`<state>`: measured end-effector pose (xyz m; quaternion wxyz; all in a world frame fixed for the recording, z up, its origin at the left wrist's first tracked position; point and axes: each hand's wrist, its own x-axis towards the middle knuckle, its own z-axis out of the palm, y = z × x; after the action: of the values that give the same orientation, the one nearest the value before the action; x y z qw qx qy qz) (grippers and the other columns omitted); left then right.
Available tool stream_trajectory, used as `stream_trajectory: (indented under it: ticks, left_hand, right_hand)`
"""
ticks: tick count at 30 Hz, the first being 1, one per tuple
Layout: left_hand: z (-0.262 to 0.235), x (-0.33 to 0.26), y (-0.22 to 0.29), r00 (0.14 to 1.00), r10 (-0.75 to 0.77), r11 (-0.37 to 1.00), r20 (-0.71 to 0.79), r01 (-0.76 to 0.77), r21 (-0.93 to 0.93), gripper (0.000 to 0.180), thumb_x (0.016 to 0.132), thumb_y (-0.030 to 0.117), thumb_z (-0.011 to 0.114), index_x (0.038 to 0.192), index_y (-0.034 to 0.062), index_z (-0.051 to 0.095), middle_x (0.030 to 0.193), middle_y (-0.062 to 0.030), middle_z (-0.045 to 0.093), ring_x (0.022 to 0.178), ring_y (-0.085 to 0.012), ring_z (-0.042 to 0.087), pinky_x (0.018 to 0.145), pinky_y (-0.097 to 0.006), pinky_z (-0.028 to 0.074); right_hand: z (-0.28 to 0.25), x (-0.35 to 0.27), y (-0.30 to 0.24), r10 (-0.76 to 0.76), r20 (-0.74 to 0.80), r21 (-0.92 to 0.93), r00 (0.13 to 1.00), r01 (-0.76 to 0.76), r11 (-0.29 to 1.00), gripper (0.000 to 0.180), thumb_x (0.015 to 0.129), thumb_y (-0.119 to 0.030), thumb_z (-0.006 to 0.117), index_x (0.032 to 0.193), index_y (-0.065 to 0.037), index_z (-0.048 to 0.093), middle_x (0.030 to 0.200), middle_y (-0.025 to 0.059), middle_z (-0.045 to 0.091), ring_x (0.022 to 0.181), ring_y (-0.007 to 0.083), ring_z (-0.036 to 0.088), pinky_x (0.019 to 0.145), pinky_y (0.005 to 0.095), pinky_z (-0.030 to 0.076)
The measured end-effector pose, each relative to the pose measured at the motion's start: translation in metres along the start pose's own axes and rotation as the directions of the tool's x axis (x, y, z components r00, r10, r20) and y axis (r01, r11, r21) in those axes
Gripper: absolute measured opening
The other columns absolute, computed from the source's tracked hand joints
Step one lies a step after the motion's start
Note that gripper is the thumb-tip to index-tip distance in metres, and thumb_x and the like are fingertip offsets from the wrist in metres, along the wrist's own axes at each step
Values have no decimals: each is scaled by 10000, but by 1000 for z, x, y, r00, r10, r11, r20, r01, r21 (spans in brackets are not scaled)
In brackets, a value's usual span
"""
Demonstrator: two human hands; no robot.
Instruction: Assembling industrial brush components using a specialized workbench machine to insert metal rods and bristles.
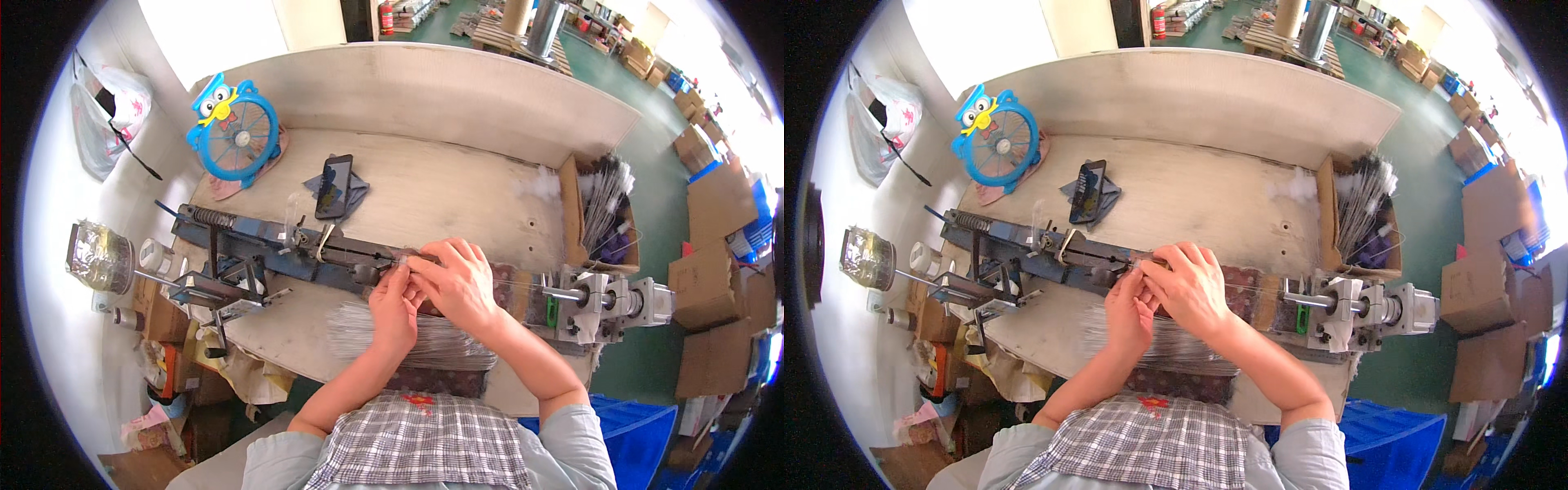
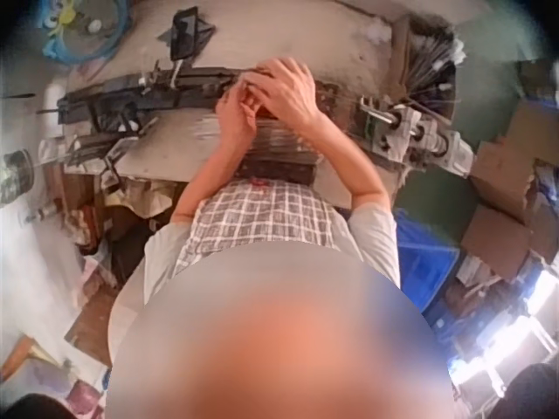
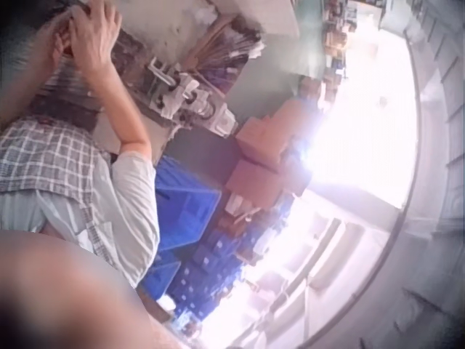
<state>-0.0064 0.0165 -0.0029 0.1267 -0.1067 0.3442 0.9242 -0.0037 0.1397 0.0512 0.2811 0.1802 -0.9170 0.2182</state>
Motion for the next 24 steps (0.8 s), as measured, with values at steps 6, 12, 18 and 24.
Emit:
stream_trajectory:
  ticks: [6,12,18,24]
  left_hand:
    - [8,-8,5,998,-58,998,-13,59,19,107,924,123,551,968,37,596,937,-55,646,850,-129,629,801,-300,503]
    - [5,-6,4,1000,12,999,24,-13,39,101,923,106,544,975,40,600,937,-42,649,831,-118,628,793,-297,504]
    - [6,-5,2,999,-38,996,2,38,-80,82,914,109,550,955,53,592,923,-38,643,821,-126,627,794,-300,501]
    - [4,-5,4,994,-101,983,-31,95,-155,176,939,220,490,997,78,577,949,-37,642,887,-150,618,837,-323,470]
  right_hand:
    - [-7,-12,11,-13,7,29,1000,12,1000,198,713,-196,712,906,-152,690,920,3,608,868,210,578,734,351,455]
    - [-8,-8,7,-7,28,55,1000,6,998,227,696,-173,733,919,-145,696,939,14,623,862,220,588,725,360,470]
    - [-5,-7,7,-24,13,38,1000,23,999,255,681,-164,733,931,-141,688,948,16,618,872,223,589,721,362,464]
    - [-1,-3,3,-2,26,57,1000,1,998,257,674,-167,731,925,-134,686,956,17,619,886,222,594,731,369,467]
